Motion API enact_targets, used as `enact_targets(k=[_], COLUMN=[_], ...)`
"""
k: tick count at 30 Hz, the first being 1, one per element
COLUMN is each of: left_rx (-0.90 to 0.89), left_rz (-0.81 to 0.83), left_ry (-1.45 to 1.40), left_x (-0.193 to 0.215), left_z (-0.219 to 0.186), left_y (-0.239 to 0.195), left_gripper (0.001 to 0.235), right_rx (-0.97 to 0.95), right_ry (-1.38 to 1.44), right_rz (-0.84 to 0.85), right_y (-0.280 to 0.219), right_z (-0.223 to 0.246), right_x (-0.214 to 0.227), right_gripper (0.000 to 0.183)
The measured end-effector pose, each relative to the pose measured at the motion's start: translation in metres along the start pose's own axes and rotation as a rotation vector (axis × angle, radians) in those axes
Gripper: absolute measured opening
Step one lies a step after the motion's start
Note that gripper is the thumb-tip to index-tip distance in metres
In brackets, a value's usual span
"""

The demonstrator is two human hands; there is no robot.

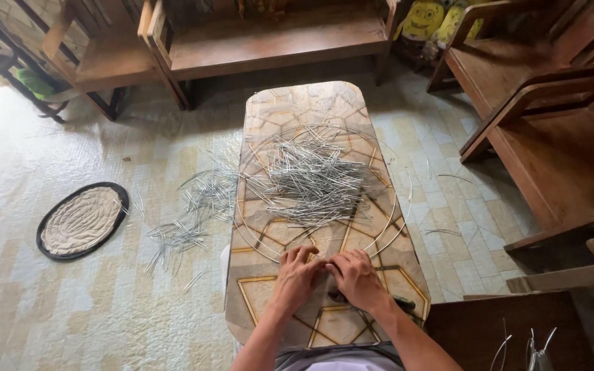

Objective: The person repeatedly picks up thin metal wires from a pile on a table, cuts them into shorter pieces using pliers, and places the cut pieces back on the table. The process is repeated continuously throughout the clip.

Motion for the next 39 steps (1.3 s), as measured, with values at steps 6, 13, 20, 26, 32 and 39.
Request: enact_targets(k=[6, 13, 20, 26, 32, 39], left_rx=[0.007, 0.049, 0.008, -0.018, -0.056, -0.074], left_rz=[0.038, 0.135, 0.046, -0.031, -0.092, -0.012], left_ry=[0.018, 0.072, -0.018, -0.045, -0.062, -0.055], left_x=[0.004, -0.012, 0.001, 0.011, 0.012, 0.002], left_z=[-0.001, 0.006, 0.002, -0.004, -0.008, -0.004], left_y=[0.000, -0.008, -0.004, -0.002, -0.008, -0.003], left_gripper=[0.016, 0.032, 0.015, 0.029, 0.033, 0.036], right_rx=[0.009, -0.017, 0.012, 0.012, -0.031, -0.136], right_ry=[-0.023, -0.084, -0.058, -0.070, 0.024, 0.035], right_rz=[-0.005, -0.088, -0.144, -0.185, -0.050, 0.117], right_y=[0.001, -0.007, -0.005, -0.005, -0.008, 0.000], right_z=[0.004, -0.006, -0.002, -0.009, -0.006, -0.013], right_x=[-0.002, -0.008, 0.002, 0.005, 0.000, -0.004], right_gripper=[0.022, 0.027, 0.029, 0.029, 0.024, 0.026])
Point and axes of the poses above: each hand's wrist, its own y-axis towards the middle knuckle, its own x-axis out of the back of the hand, z = x × y, the point moved 6 cm from there along y, towards the middle knuckle, and after that the axes turned 12 degrees about y, right-handed, at the moved point
